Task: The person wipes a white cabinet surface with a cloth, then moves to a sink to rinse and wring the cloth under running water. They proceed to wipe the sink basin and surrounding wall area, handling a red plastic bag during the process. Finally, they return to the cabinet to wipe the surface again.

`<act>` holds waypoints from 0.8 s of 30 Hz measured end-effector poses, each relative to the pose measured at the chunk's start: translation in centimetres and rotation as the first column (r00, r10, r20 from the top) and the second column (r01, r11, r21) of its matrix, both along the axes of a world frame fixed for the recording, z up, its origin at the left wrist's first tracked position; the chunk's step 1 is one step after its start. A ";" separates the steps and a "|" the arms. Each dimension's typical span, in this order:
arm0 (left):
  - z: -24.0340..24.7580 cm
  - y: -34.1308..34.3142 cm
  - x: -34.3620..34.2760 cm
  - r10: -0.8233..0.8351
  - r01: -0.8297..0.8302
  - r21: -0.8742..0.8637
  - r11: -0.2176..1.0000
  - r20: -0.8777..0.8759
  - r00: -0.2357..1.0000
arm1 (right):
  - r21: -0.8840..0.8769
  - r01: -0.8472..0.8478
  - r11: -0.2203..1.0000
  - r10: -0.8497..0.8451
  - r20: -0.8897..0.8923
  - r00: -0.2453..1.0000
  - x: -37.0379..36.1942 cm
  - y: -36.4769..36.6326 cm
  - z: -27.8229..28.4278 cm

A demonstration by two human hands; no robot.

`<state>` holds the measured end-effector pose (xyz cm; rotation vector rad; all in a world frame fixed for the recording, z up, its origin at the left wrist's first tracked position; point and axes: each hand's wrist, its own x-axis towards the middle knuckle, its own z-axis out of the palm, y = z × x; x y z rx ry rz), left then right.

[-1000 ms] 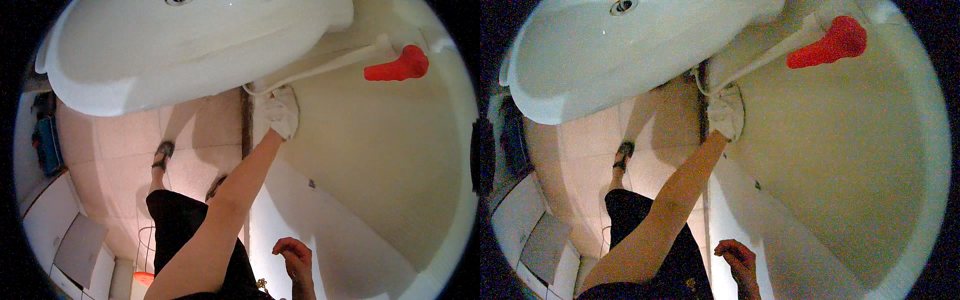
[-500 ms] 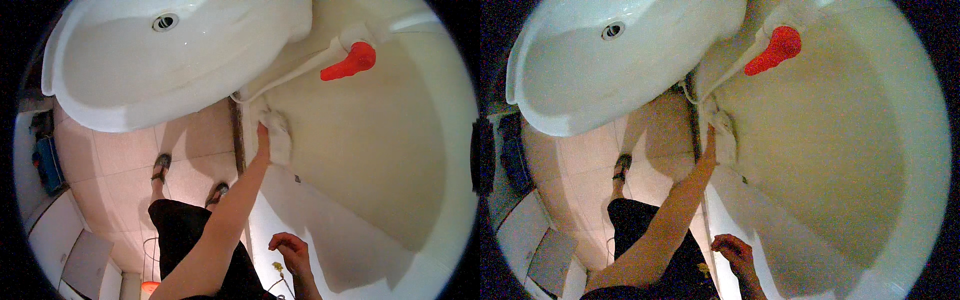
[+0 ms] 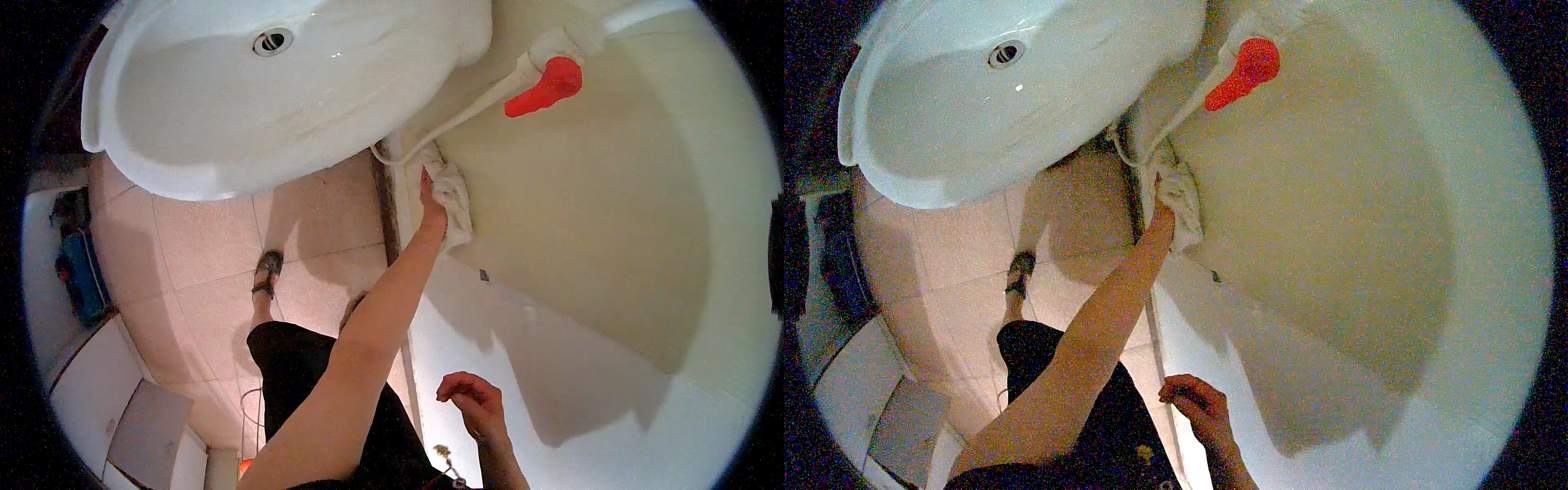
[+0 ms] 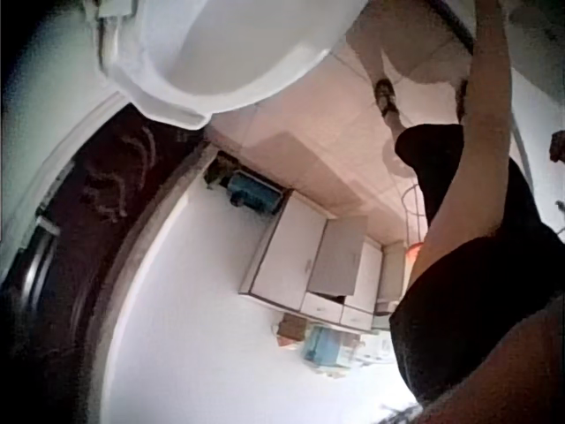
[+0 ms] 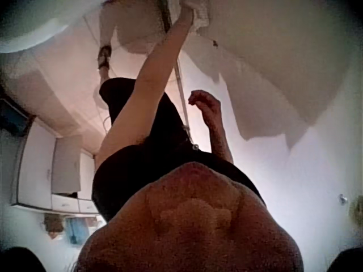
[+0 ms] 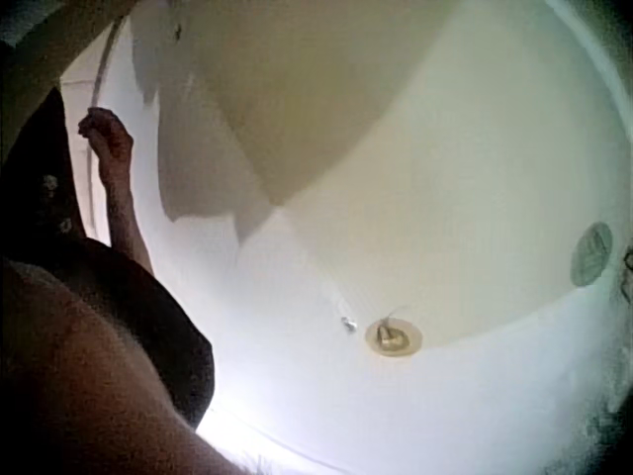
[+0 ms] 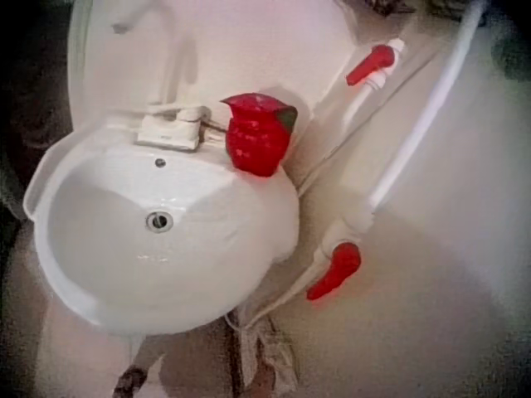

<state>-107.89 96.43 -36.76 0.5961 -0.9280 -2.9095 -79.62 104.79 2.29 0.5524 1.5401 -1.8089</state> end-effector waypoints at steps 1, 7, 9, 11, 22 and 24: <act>-0.9 -3.4 -0.9 -0.005 0.129 0.598 0.791 -0.204 0.979 | -0.074 -0.015 0.997 0.016 0.007 1.000 0.1 -1.1 0.0; 14.6 12.6 3.3 0.178 0.031 -0.827 0.561 0.157 0.971 | 0.218 0.087 0.972 -0.092 0.011 0.996 0.2 4.4 0.9; 14.0 7.2 1.5 -0.180 0.011 0.622 0.783 0.209 0.961 | 0.196 0.106 0.975 -0.106 -0.012 0.994 -0.1 3.2 1.1; 16.5 6.7 1.4 -0.161 -0.002 0.612 0.791 0.213 0.964 | 0.174 0.123 0.977 -0.119 -0.034 0.992 -0.1 2.6 0.8; 42.2 5.2 7.2 -0.326 -0.373 -0.753 0.542 -0.598 0.732 | 0.248 0.155 0.956 -0.154 -0.025 0.988 -2.3 0.1 4.5; 40.3 4.8 6.4 -0.331 -0.356 -0.795 0.491 -0.548 0.768 | 0.231 0.164 0.959 -0.150 -0.077 0.986 -3.0 -1.1 5.3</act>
